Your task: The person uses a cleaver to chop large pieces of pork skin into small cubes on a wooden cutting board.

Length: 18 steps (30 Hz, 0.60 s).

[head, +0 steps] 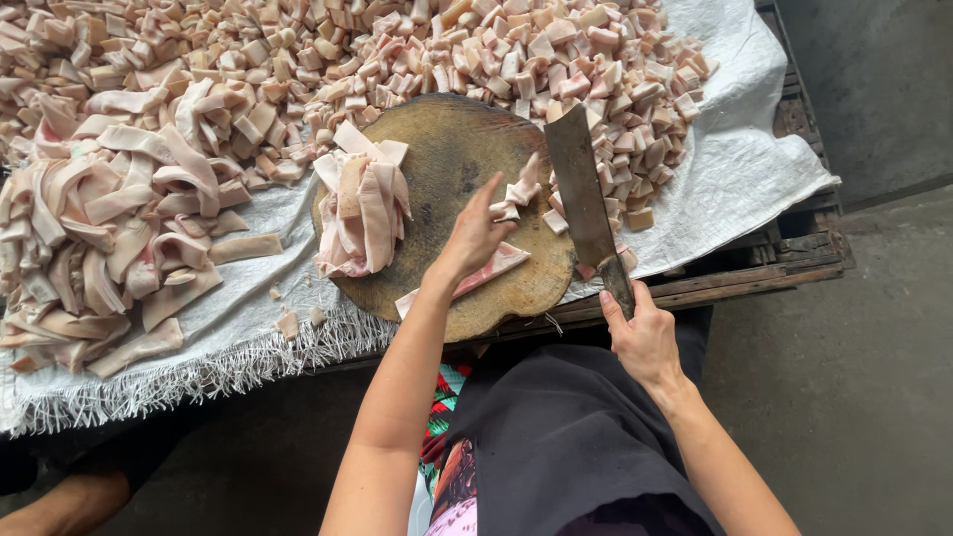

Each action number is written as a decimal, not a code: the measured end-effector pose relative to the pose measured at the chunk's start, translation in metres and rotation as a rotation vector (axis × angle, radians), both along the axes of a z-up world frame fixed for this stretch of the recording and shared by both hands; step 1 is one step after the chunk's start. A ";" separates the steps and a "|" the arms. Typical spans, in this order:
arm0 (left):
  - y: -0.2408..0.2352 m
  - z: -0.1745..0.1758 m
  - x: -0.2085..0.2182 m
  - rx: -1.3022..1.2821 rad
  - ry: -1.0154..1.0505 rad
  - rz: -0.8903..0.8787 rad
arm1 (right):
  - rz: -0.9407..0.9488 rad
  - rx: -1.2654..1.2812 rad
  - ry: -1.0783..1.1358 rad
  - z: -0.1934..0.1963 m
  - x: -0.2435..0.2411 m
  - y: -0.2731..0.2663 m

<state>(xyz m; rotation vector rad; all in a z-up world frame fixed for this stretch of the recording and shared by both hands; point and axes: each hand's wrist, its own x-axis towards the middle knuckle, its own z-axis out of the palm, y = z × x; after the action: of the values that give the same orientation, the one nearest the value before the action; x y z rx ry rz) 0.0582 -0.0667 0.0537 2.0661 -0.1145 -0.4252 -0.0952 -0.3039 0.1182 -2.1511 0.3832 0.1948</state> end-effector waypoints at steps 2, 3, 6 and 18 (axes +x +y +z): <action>0.012 0.003 -0.005 0.021 -0.031 0.066 | 0.063 -0.052 -0.042 -0.004 -0.001 -0.004; 0.023 0.001 -0.011 0.033 -0.047 0.100 | 0.096 -0.077 -0.063 -0.006 -0.002 -0.006; 0.065 -0.008 -0.043 0.405 -0.154 0.140 | 0.245 -0.146 -0.115 -0.013 0.000 -0.005; 0.100 -0.042 -0.139 0.384 -0.160 0.305 | 0.318 -0.524 -0.156 -0.046 0.036 -0.033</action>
<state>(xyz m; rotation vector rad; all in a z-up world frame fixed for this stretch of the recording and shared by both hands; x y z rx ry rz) -0.0805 0.0330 0.0119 2.4444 0.2014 -0.0962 -0.0589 -0.3366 0.0725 -2.7188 -0.0100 0.1102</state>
